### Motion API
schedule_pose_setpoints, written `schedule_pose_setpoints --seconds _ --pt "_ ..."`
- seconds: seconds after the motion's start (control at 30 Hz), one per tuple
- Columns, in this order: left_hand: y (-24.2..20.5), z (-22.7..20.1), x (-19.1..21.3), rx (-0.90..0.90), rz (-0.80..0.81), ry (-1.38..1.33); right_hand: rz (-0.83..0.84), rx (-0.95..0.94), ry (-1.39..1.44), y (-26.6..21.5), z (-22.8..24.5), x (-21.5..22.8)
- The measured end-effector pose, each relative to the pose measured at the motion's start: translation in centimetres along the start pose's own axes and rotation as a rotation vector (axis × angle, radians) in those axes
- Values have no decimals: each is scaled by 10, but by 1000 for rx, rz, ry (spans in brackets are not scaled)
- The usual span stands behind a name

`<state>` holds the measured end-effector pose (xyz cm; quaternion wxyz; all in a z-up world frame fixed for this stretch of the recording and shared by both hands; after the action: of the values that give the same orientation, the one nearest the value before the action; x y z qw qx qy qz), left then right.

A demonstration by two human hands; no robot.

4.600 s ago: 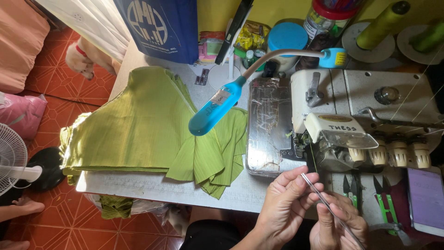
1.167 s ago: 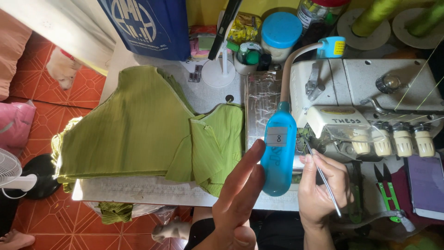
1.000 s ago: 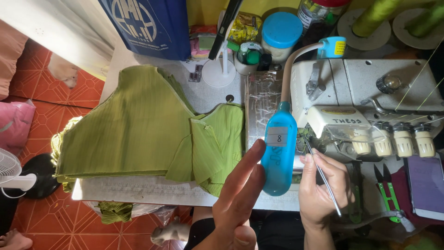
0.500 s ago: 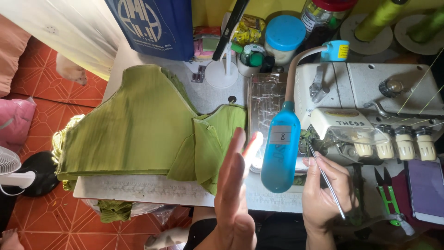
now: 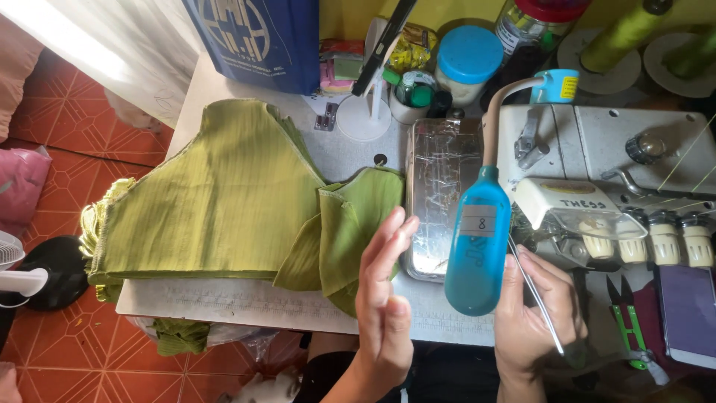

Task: Organizing and aligning green fabric pieces on a workbench next to a sewing machine

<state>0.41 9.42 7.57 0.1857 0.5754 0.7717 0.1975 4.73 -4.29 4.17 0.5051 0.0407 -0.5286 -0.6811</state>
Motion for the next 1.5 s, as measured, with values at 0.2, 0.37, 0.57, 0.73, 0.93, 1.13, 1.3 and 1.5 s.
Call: schedule_pose_setpoints --seconds 0.2,0.37,0.57,0.73,0.93,1.13,1.3,1.5 --pt "-6 13 6 -14 38 43 62 -91 104 4 20 7" --pt "-11 20 22 -21 15 48 -29 -159 247 -8 -1 3" --pt "-17 28 45 -6 -32 60 259 12 -656 -20 -48 4" --pt "-19 31 55 28 -60 59 411 190 -453 22 1 -1" --pt "-20 32 56 6 -74 51 449 137 -225 40 27 -4" --pt "-22 33 54 -5 -87 8 485 165 -211 24 -13 1" --pt "-14 29 42 -16 -74 -16 315 -25 -333 7 -25 7" --pt "20 31 6 -95 83 470 136 -136 320 17 5 7"
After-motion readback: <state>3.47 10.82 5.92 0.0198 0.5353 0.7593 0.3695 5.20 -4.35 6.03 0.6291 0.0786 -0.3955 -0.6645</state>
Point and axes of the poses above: each hand's wrist, its own y-axis towards the middle knuckle, its own x-axis out of the back of the hand, z = x × y, the point moved 3 cm from there along y, towards the middle knuckle, and after that the axes turned 9 degrees about z, right-handed, at the moved point
